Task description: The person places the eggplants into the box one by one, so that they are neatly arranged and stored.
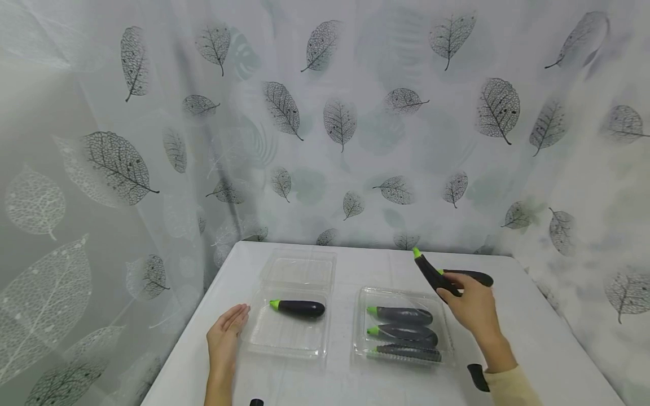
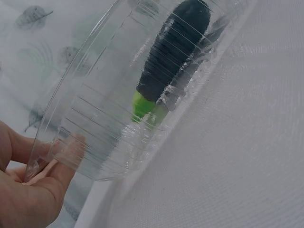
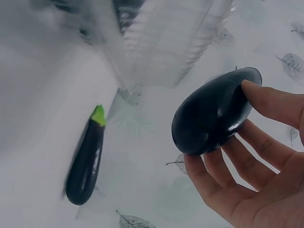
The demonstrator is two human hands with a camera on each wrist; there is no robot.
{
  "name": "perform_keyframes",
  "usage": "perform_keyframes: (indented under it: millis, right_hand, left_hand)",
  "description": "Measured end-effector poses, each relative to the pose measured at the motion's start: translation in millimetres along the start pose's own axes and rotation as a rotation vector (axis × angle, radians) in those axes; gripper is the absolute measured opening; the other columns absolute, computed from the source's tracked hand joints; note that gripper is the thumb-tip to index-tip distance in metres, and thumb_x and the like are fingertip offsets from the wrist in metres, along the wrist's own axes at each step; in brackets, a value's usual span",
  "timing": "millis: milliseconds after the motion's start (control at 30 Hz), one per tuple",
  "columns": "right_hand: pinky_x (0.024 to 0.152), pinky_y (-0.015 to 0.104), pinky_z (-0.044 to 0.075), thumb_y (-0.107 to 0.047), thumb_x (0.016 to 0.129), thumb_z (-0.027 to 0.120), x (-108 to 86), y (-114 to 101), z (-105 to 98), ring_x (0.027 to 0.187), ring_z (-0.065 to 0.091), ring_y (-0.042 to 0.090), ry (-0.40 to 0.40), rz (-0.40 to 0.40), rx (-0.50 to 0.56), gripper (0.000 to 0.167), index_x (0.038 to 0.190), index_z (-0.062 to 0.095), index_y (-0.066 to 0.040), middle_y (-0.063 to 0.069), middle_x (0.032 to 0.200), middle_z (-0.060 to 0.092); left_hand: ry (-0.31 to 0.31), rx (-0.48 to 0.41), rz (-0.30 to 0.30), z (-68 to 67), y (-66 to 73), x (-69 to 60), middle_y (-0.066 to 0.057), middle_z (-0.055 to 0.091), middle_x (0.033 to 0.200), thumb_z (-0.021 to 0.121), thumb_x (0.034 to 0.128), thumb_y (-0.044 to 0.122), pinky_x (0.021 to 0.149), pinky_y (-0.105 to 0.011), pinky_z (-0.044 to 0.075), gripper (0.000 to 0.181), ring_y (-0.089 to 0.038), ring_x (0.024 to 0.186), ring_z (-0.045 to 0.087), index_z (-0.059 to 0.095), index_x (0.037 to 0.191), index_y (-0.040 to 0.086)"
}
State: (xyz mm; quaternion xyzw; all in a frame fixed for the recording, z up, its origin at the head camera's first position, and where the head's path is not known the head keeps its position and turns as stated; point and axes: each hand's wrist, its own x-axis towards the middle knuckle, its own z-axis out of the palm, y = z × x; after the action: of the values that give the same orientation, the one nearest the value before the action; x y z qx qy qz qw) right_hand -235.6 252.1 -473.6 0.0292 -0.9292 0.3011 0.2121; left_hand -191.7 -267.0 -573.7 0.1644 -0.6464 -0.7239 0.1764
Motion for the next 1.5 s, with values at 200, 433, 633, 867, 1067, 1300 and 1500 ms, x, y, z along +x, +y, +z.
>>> perform_keyframes:
  millis: [200, 433, 633, 867, 1067, 1300, 1500]
  right_hand:
    - [0.064, 0.049, 0.065, -0.012, 0.09, 0.082, -0.7, -11.1, 2.8, 0.093, 0.074, 0.046, -0.014, -0.02, 0.043, 0.042, 0.127, 0.07, 0.002, 0.029, 0.115, 0.072]
    - [0.067, 0.051, 0.065, -0.014, 0.091, 0.082, -2.6, -25.2, 7.1, 0.093, 0.074, 0.043, -0.037, -0.026, 0.07, 0.042, 0.127, 0.07, 0.002, 0.028, 0.116, 0.072]
    - [0.067, 0.047, 0.066, -0.016, 0.092, 0.081, -3.7, -37.2, 11.2, 0.09, 0.075, 0.04, -0.071, -0.013, 0.094, 0.043, 0.13, 0.069, 0.0, 0.026, 0.116, 0.072]
    - [0.066, 0.045, 0.066, -0.017, 0.092, 0.081, -4.7, -49.7, 17.2, 0.09, 0.076, 0.038, -0.094, -0.023, 0.126, 0.042, 0.13, 0.07, -0.002, 0.023, 0.115, 0.073]
    - [0.068, 0.044, 0.068, -0.016, 0.092, 0.081, -5.3, -59.1, 25.0, 0.092, 0.076, 0.039, -0.114, -0.024, 0.154, 0.041, 0.13, 0.07, -0.003, 0.021, 0.115, 0.074]
    - [0.069, 0.043, 0.068, -0.017, 0.092, 0.082, -6.8, -70.5, 34.9, 0.094, 0.076, 0.037, -0.123, -0.023, 0.182, 0.041, 0.13, 0.071, -0.004, 0.018, 0.114, 0.074]
    - [0.068, 0.04, 0.067, -0.017, 0.091, 0.083, -7.2, -81.7, 42.7, 0.091, 0.077, 0.033, -0.123, -0.039, 0.212, 0.04, 0.128, 0.072, -0.005, 0.016, 0.113, 0.075]
  left_hand:
    - [0.004, 0.011, -0.009, 0.3, -1.4, 1.7, -0.023, 0.058, 0.146, 0.06, 0.1056, 0.004, 0.103, -0.02, 0.055, 0.042, -0.026, 0.132, 0.061, 0.052, 0.145, -0.007]
    - [0.001, 0.009, -0.005, 0.6, -1.9, 2.0, -0.024, 0.058, 0.146, 0.059, 0.1053, 0.002, 0.103, -0.02, 0.055, 0.041, -0.026, 0.132, 0.061, 0.052, 0.145, -0.007]
    - [0.0, 0.013, 0.0, 1.0, -0.4, 1.7, -0.024, 0.059, 0.145, 0.059, 0.105, 0.002, 0.103, -0.02, 0.056, 0.04, -0.026, 0.131, 0.062, 0.052, 0.144, -0.007]
    - [0.001, 0.012, -0.013, 0.9, -0.3, 1.5, -0.024, 0.058, 0.146, 0.059, 0.1051, 0.002, 0.103, -0.02, 0.056, 0.041, -0.025, 0.131, 0.062, 0.051, 0.145, -0.007]
    - [0.004, 0.008, -0.02, 1.2, -0.2, 1.4, -0.024, 0.057, 0.147, 0.058, 0.1052, 0.001, 0.103, -0.021, 0.056, 0.041, -0.026, 0.132, 0.061, 0.051, 0.145, -0.007]
    - [0.01, 0.018, -0.022, 2.7, 2.1, 0.2, -0.024, 0.058, 0.146, 0.058, 0.1046, 0.0, 0.102, -0.02, 0.056, 0.041, -0.027, 0.132, 0.061, 0.051, 0.145, -0.007]
    - [0.015, 0.017, -0.018, 3.0, 2.0, -0.1, -0.025, 0.059, 0.145, 0.059, 0.1042, 0.0, 0.102, -0.02, 0.056, 0.041, -0.025, 0.13, 0.063, 0.052, 0.144, -0.007]
